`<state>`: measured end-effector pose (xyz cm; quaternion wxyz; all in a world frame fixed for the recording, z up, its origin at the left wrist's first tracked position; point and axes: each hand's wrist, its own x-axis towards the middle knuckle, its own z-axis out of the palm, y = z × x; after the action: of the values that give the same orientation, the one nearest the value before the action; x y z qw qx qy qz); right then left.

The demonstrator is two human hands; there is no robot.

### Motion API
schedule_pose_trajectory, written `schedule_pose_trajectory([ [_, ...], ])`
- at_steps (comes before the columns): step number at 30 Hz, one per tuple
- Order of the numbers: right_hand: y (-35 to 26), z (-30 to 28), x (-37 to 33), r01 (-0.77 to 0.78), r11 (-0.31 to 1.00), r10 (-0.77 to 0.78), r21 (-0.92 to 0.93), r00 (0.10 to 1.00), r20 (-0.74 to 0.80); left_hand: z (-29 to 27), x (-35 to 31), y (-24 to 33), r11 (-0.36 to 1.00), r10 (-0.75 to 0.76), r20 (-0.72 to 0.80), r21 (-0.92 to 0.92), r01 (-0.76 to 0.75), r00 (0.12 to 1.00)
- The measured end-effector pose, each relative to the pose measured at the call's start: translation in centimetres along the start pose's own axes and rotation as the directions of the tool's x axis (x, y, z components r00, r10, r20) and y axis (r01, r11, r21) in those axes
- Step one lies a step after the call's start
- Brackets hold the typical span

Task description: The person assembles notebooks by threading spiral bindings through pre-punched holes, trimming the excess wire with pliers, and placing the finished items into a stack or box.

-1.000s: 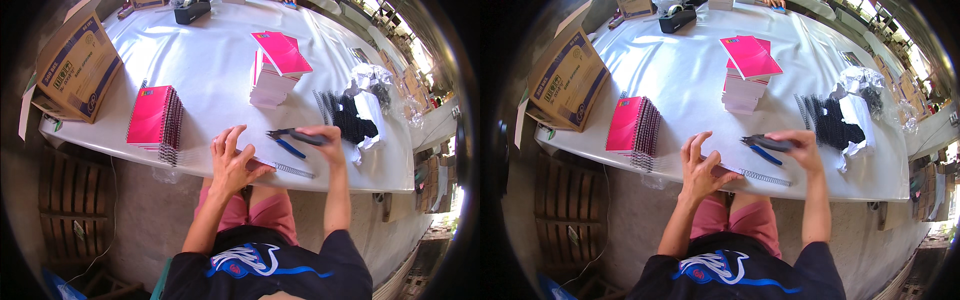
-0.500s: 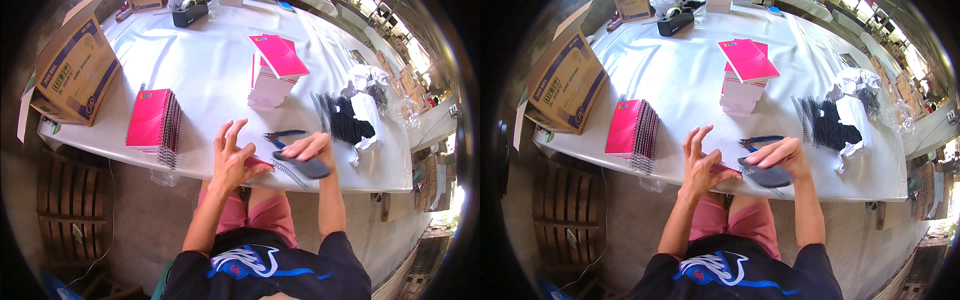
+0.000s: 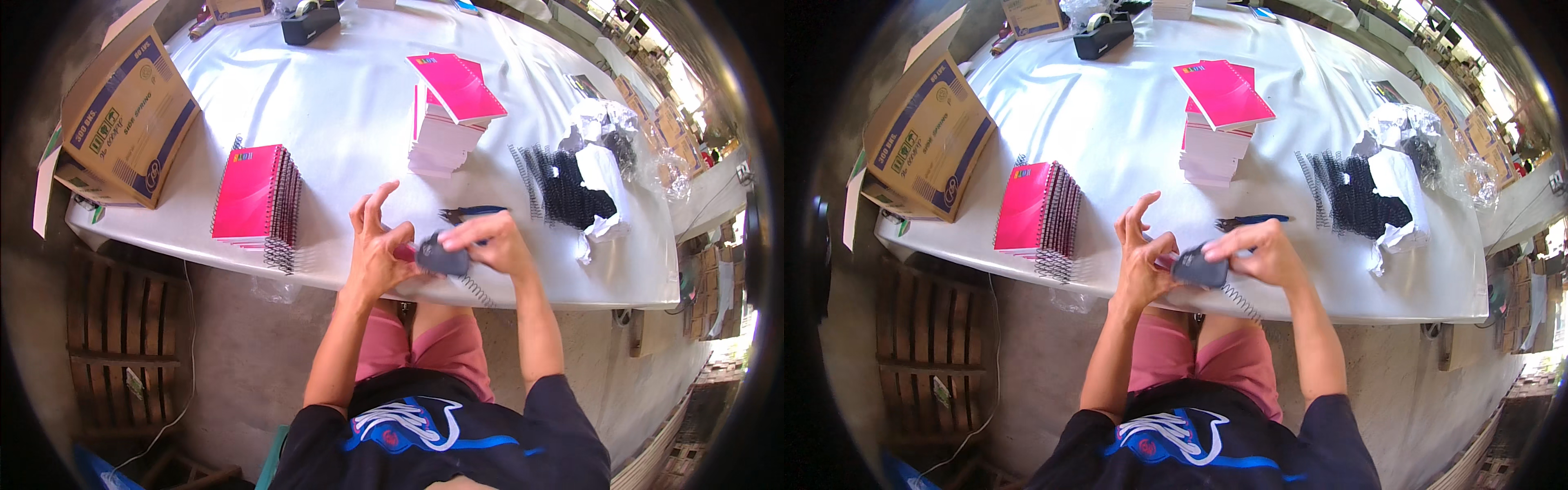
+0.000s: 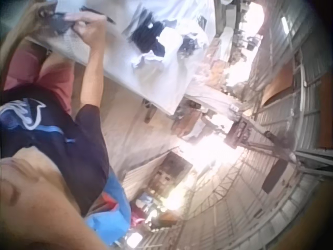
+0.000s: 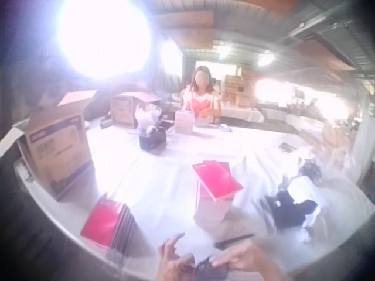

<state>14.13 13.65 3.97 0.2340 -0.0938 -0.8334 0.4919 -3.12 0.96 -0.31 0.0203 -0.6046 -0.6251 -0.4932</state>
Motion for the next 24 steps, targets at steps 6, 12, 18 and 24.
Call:
schedule_pose_trajectory([
  [6,-0.7,0.3,0.7,0.022,0.995,-0.021,-0.095,1.000,0.006,0.6,0.4,-1.3,0.989,-0.012,0.046,-0.149,0.019,0.999],
  [12,-1.0,0.9,0.4,0.040,0.997,-0.036,0.067,0.998,-0.055,1.0,0.6,-2.1,0.944,-0.130,-0.068,-0.312,0.103,0.989],
  [18,-0.1,0.8,0.7,0.172,0.984,-0.167,0.039,0.980,-0.105,1.4,0.5,-2.8,0.961,-0.066,-0.053,-0.271,0.049,0.996],
  [24,-0.3,1.3,0.7,0.198,0.964,-0.171,0.178,0.972,-0.159,1.4,0.7,-3.4,0.970,0.010,-0.030,-0.242,-0.017,1.000],
])
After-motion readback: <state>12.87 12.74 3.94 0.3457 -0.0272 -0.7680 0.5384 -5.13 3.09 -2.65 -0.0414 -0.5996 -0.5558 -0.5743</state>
